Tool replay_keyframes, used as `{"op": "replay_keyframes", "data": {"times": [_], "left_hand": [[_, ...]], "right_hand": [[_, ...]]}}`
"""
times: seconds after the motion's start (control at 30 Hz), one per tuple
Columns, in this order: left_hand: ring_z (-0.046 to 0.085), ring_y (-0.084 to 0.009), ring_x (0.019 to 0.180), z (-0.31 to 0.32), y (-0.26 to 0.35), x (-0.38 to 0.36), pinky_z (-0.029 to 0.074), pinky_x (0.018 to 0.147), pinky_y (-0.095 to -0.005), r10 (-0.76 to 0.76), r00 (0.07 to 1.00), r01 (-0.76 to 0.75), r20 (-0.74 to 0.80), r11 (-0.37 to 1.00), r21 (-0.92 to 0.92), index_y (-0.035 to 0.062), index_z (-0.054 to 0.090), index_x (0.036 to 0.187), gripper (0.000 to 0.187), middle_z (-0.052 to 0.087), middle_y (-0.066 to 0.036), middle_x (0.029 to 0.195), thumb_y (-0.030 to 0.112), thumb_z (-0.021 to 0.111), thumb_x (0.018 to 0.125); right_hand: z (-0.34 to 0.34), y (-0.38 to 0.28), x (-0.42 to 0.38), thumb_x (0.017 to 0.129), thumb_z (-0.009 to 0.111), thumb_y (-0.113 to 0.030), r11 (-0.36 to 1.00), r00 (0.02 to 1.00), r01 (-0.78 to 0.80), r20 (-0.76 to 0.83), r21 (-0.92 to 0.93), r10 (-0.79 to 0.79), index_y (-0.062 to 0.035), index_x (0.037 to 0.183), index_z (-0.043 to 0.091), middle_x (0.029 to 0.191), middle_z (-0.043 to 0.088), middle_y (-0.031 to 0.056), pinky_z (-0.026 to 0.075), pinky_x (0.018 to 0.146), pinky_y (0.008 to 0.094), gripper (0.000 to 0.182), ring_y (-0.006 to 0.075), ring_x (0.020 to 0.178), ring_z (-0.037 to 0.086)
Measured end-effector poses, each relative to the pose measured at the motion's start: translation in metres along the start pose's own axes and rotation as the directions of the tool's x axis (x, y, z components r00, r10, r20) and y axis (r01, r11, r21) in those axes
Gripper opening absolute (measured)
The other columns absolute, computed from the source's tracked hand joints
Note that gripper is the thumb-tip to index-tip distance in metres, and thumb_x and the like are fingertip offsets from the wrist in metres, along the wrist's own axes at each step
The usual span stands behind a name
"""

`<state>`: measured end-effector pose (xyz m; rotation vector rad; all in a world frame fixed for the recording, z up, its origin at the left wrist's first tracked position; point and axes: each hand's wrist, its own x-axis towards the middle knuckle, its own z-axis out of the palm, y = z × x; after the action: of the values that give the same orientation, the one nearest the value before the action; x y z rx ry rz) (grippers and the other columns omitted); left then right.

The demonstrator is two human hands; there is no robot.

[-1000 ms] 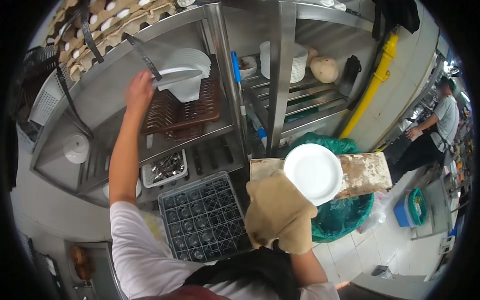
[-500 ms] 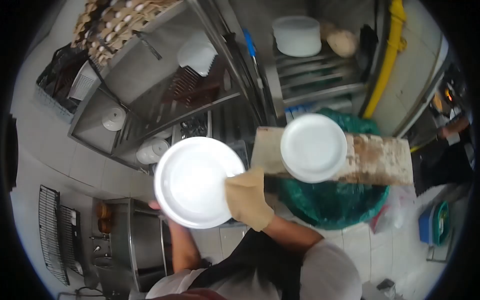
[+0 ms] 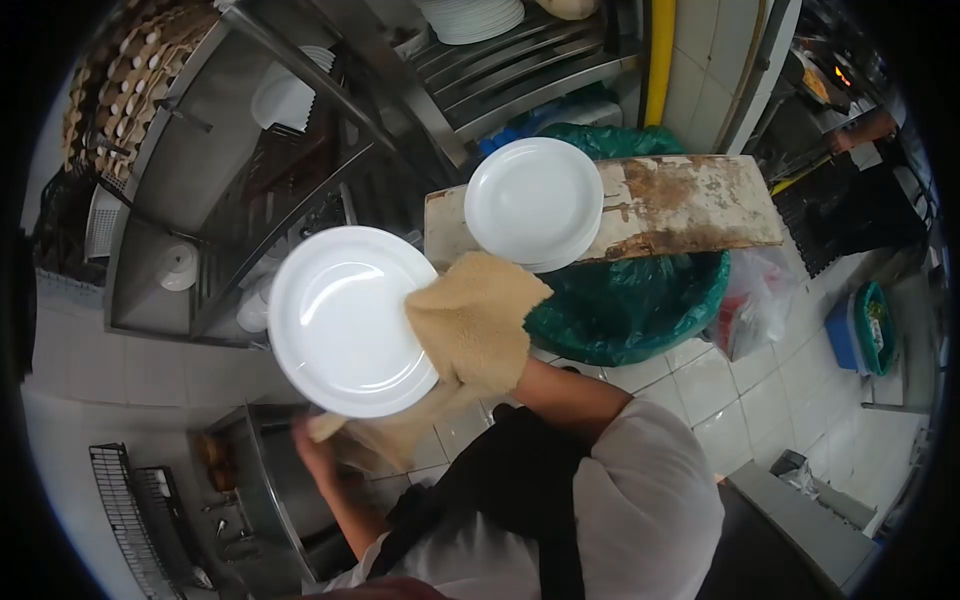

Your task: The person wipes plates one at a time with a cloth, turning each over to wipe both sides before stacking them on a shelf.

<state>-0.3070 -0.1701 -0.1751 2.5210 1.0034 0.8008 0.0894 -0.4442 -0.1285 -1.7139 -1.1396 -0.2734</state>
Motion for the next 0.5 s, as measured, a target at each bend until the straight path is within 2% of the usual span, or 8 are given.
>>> {"op": "replay_keyframes", "data": {"times": [0.07,0.13,0.2,0.27,0.3,0.37,0.4,0.5], "left_hand": [[0.043,-0.0329,0.138,-0.025,0.061,0.041,0.04,0.109,-0.0474,0.12,0.913,-0.024,-0.39,0.97,0.242,0.0067,0.058,0.138,0.048,0.036,-0.026,0.154,0.034,0.058,0.099],[0.039,-0.0349,0.142,-0.022,0.044,0.085,0.036,0.113,-0.0494,0.188,0.837,-0.042,-0.514,0.958,0.282,0.0039,0.054,0.141,0.049,0.039,-0.026,0.153,0.03,0.055,0.1],[0.038,-0.0365,0.144,-0.002,0.06,0.125,0.032,0.115,-0.0521,0.287,0.876,-0.136,-0.388,0.918,0.372,0.0031,0.052,0.142,0.049,0.042,-0.026,0.149,0.028,0.054,0.099],[0.036,-0.0382,0.145,0.034,0.096,0.149,0.028,0.118,-0.0547,0.436,0.893,-0.336,-0.114,0.812,0.477,0.0023,0.05,0.143,0.05,0.046,-0.025,0.146,0.025,0.052,0.098],[0.035,-0.039,0.146,0.054,0.119,0.151,0.026,0.119,-0.0561,0.524,0.85,-0.47,0.062,0.7,0.538,0.0019,0.049,0.144,0.051,0.047,-0.025,0.144,0.024,0.052,0.098],[0.033,-0.0406,0.148,0.072,0.168,0.134,0.022,0.122,-0.0587,0.662,0.657,-0.7,0.36,0.36,0.616,0.0011,0.047,0.145,0.052,0.051,-0.025,0.141,0.021,0.051,0.097],[0.028,-0.0443,0.15,0.038,0.242,0.115,0.015,0.121,-0.0658,0.567,0.702,-0.684,0.431,0.705,0.188,-0.0003,0.047,0.145,0.061,0.045,-0.027,0.149,0.026,0.057,0.091],[0.024,-0.047,0.15,0.041,0.21,0.133,0.009,0.122,-0.0662,0.457,0.816,-0.543,0.354,0.817,0.194,-0.0009,0.045,0.148,0.074,0.041,-0.025,0.153,0.025,0.066,0.082]], "right_hand": [[-0.006,-0.014,0.005,0.054,0.076,-0.037,0.999,0.999,0.046,0.015,-0.003,-0.046,-0.0034,0.075,0.056,0.073,0.053,0.016,0.041,0.068,0.046,0.045,0.0385,0.066,0.054],[0.0,-0.024,0.007,0.05,0.078,-0.042,0.99,0.99,0.139,0.013,0.007,-0.139,-0.0033,0.074,0.055,0.073,0.052,0.0166,0.039,0.068,0.0469,0.051,0.0399,0.066,0.053],[0.033,-0.024,0.0,0.049,0.08,-0.045,0.974,0.971,0.228,-0.072,-0.012,-0.228,-0.0029,0.073,0.055,0.071,0.05,0.0177,0.037,0.068,0.0482,0.054,0.041,0.064,0.051],[0.01,-0.057,0.017,0.056,0.082,-0.052,0.982,0.977,0.147,0.139,0.121,-0.164,-0.005,0.073,0.054,0.074,0.051,0.0181,0.039,0.069,0.048,0.058,0.0399,0.069,0.054],[0.003,-0.07,0.022,0.059,0.084,-0.056,0.98,0.959,0.095,0.248,0.175,-0.138,-0.0061,0.074,0.054,0.076,0.052,0.0182,0.04,0.07,0.0478,0.06,0.0394,0.071,0.055],[0.061,-0.049,-0.011,0.069,0.078,-0.052,0.988,0.992,0.121,0.017,0.094,-0.123,-0.0045,0.088,0.055,0.08,0.056,0.0177,0.045,0.08,0.0461,0.056,0.0398,0.075,0.058],[0.098,-0.033,-0.035,0.074,0.075,-0.05,0.991,0.988,0.125,-0.099,0.055,-0.119,-0.0037,0.095,0.056,0.082,0.058,0.0175,0.048,0.085,0.0452,0.054,0.04,0.076,0.059],[0.05,-0.052,-0.014,0.073,0.075,-0.044,0.993,0.991,0.111,0.076,-0.032,-0.108,-0.0048,0.096,0.058,0.084,0.06,0.0156,0.048,0.084,0.0457,0.049,0.0386,0.078,0.06]]}}
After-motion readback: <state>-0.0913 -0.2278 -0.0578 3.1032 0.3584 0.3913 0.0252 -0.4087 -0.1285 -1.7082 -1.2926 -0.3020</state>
